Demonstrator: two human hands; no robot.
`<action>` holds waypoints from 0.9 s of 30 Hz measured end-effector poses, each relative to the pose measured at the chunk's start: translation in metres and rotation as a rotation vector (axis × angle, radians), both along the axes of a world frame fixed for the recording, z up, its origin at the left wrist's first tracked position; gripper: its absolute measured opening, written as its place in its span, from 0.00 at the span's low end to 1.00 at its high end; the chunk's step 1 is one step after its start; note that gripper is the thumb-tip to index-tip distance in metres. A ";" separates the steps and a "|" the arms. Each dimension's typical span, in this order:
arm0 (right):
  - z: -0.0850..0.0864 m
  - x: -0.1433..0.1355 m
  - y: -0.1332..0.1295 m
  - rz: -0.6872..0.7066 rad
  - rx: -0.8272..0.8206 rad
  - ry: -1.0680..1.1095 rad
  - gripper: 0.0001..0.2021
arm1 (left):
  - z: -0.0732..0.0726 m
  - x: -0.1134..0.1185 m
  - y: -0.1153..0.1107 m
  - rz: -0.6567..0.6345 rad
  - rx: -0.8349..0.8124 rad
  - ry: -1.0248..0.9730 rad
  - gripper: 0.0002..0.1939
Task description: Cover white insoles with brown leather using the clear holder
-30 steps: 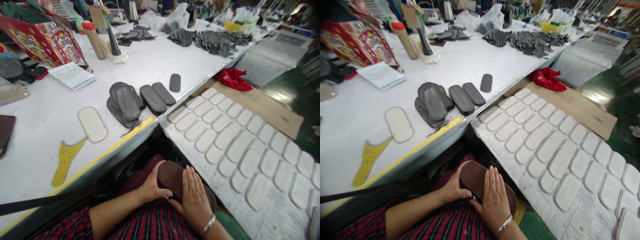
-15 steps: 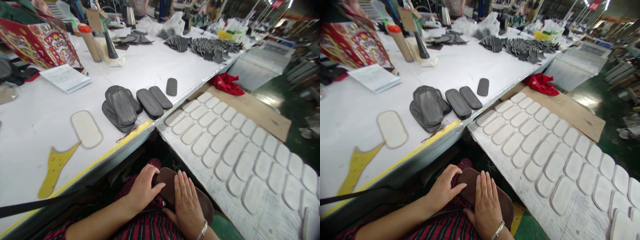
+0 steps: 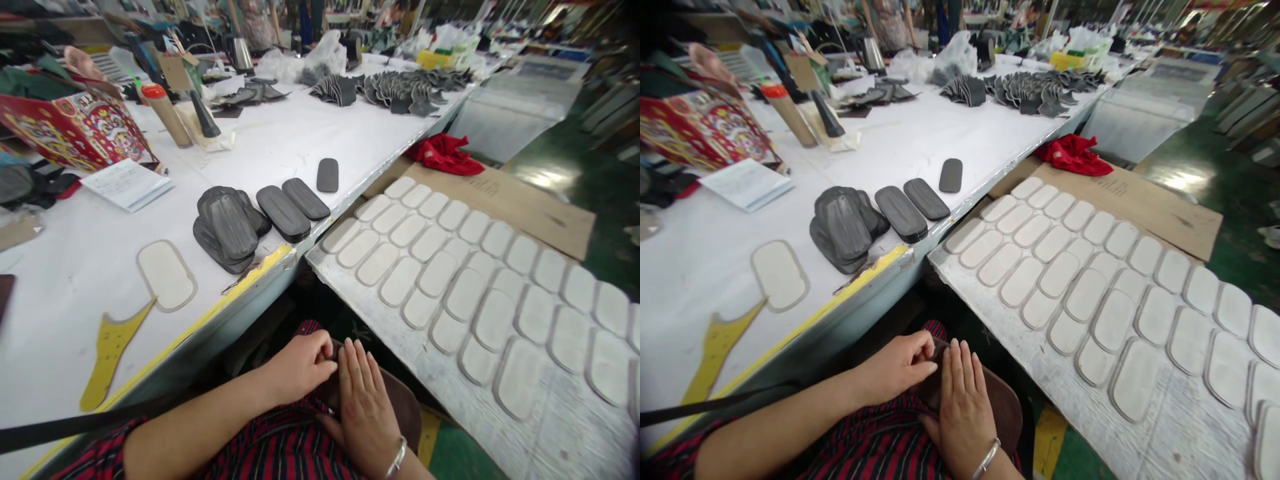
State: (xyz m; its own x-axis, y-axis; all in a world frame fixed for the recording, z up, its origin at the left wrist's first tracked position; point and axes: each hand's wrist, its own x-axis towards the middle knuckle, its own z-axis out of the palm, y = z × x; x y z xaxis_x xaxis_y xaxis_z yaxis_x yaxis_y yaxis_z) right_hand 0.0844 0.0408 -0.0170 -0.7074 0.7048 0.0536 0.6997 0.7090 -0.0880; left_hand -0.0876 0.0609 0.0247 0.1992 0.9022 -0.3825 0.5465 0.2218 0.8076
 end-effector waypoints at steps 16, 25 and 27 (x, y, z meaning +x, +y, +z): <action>0.001 -0.013 0.001 0.017 -0.039 0.006 0.46 | -0.076 -0.031 -0.060 0.224 0.013 -0.432 0.49; 0.006 -0.028 0.009 0.170 -0.144 -0.063 0.40 | -0.083 -0.010 -0.066 0.253 0.050 -0.606 0.57; 0.006 -0.030 0.009 0.179 -0.166 -0.072 0.41 | -0.082 -0.010 -0.066 0.253 0.063 -0.643 0.55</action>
